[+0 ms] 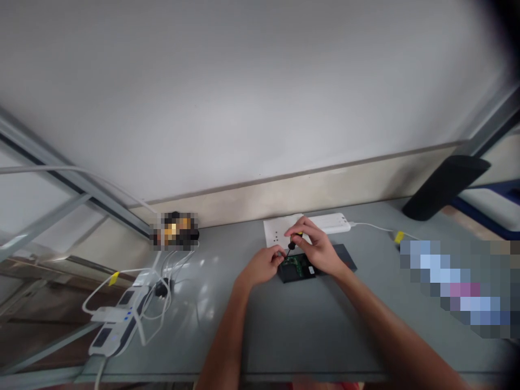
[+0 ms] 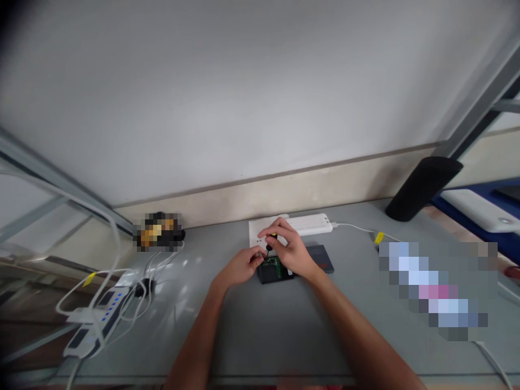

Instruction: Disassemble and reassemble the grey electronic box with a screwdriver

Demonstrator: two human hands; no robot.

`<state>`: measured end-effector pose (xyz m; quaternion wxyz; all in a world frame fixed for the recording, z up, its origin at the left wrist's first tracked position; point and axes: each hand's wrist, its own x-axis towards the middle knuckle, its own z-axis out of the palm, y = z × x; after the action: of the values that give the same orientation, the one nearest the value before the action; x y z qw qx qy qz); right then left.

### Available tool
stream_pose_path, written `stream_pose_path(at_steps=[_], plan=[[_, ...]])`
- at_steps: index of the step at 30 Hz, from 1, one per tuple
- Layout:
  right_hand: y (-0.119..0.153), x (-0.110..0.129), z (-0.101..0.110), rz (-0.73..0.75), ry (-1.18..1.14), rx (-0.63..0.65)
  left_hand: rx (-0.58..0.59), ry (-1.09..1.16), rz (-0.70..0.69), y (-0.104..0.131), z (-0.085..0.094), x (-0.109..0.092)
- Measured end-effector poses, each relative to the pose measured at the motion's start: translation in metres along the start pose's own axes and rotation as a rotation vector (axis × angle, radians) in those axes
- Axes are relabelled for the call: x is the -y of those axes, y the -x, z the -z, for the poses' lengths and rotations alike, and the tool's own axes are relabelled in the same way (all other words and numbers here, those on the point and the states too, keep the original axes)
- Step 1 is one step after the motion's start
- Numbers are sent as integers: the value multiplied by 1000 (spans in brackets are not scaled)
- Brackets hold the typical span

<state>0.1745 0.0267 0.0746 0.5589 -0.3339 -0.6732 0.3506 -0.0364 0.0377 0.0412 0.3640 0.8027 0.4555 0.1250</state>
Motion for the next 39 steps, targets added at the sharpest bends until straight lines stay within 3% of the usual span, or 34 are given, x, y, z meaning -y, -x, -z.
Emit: stream_pose_path(at_steps=[6, 12, 22, 27, 35, 39], plan=[[0, -9, 7, -55, -49, 59, 1, -32, 3, -1, 1, -2], [2, -3, -2, 41, 71, -98, 8, -10, 10, -2, 0, -1], [3, -5, -2, 7, -29, 48, 5, 0, 2, -2, -1, 3], [5, 2, -14, 69, 35, -60, -7, 26, 12, -2, -4, 6], [7, -1, -16, 71, -9, 114, -6, 33, -4, -2, -4, 6], [6, -2, -16, 111, 55, -10, -18, 31, -9, -2, -4, 6]])
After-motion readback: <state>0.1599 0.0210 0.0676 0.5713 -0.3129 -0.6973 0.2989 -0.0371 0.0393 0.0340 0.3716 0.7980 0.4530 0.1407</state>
